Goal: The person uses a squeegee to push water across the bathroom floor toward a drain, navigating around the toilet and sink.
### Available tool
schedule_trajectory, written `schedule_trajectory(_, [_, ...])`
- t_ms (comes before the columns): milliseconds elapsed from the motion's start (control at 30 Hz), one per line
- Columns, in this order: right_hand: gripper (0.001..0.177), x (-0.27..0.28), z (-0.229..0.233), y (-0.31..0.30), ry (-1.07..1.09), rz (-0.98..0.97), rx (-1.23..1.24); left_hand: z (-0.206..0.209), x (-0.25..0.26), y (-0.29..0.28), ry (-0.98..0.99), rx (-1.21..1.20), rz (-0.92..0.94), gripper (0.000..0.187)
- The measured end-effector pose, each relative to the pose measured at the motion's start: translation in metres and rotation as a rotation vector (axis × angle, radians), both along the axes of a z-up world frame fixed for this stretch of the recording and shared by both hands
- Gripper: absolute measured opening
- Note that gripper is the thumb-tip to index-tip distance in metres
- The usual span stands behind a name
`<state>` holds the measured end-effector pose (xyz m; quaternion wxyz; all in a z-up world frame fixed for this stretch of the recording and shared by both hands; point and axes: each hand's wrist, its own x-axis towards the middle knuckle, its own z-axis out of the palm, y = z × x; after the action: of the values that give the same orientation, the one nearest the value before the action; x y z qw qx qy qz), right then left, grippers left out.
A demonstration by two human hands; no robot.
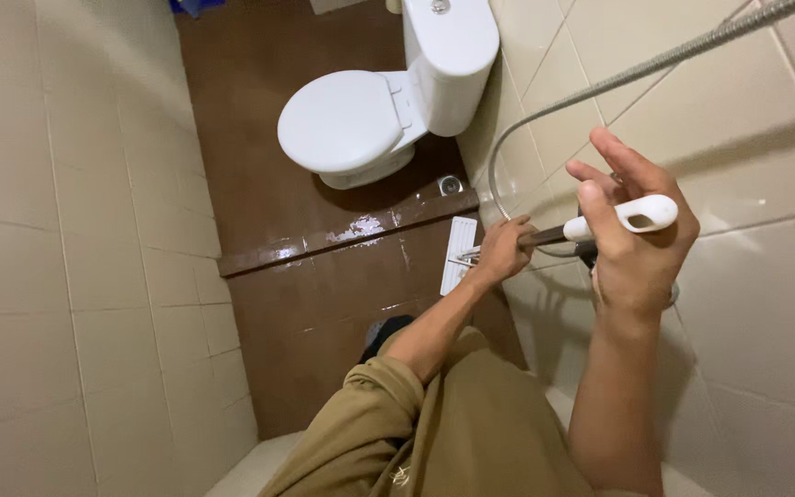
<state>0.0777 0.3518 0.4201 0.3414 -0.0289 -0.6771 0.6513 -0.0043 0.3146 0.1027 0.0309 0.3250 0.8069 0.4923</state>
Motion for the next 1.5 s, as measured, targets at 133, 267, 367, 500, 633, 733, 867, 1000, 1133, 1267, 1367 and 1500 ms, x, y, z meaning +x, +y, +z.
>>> schedule_trajectory(133, [0.035, 0.008, -0.002, -0.023, -0.013, -0.071, -0.037, 0.016, -0.002, -0.027, -0.082, -0.034, -0.091, 0.026])
schedule_trajectory(267, [0.036, 0.010, -0.007, -0.046, 0.026, -0.208, -0.024, 0.027, -0.004, -0.055, 0.022, 0.046, -0.171, 0.028])
schedule_trajectory(367, [0.040, 0.012, -0.008, -0.076, 0.067, -0.341, -0.135, 0.034, -0.008, -0.084, -0.162, -0.232, -0.301, 0.030])
schedule_trajectory(500, [0.044, 0.016, -0.012, -0.124, 0.057, -0.481, -0.146, 0.020, -0.014, -0.124, -0.152, -0.240, -0.472, 0.041])
schedule_trajectory(633, [0.052, 0.032, -0.020, -0.170, 0.148, -0.405, -0.213, -0.002, -0.007, -0.159, -0.099, -0.156, -0.589, 0.047])
schedule_trajectory(733, [0.060, 0.050, -0.023, -0.198, 0.133, -0.418, -0.225, -0.007, 0.000, -0.179, -0.171, -0.255, -0.641, 0.043])
schedule_trajectory(867, [0.042, 0.071, -0.033, -0.222, 0.151, -0.508, -0.116, -0.011, 0.017, -0.189, -0.081, -0.137, -0.750, 0.047])
schedule_trajectory(1000, [0.044, 0.099, -0.030, -0.252, 0.110, -0.676, -0.165, -0.004, 0.044, -0.196, -0.074, -0.167, -0.887, 0.038])
schedule_trajectory(1133, [0.041, 0.124, -0.019, -0.280, 0.026, -0.891, -0.169, 0.004, 0.082, -0.198, -0.028, -0.134, -1.062, 0.028])
schedule_trajectory(1267, [0.038, 0.145, -0.014, -0.299, -0.042, -1.038, -0.141, 0.007, 0.122, -0.200, -0.101, -0.171, -1.212, 0.030])
schedule_trajectory(1367, [0.038, 0.168, -0.009, -0.317, -0.093, -1.127, -0.191, 0.013, 0.156, -0.211, -0.124, -0.165, -1.215, 0.021])
schedule_trajectory(1500, [0.034, 0.192, -0.015, -0.341, -0.063, -1.180, -0.162, 0.024, 0.183, -0.228, -0.143, -0.239, -1.293, 0.023])
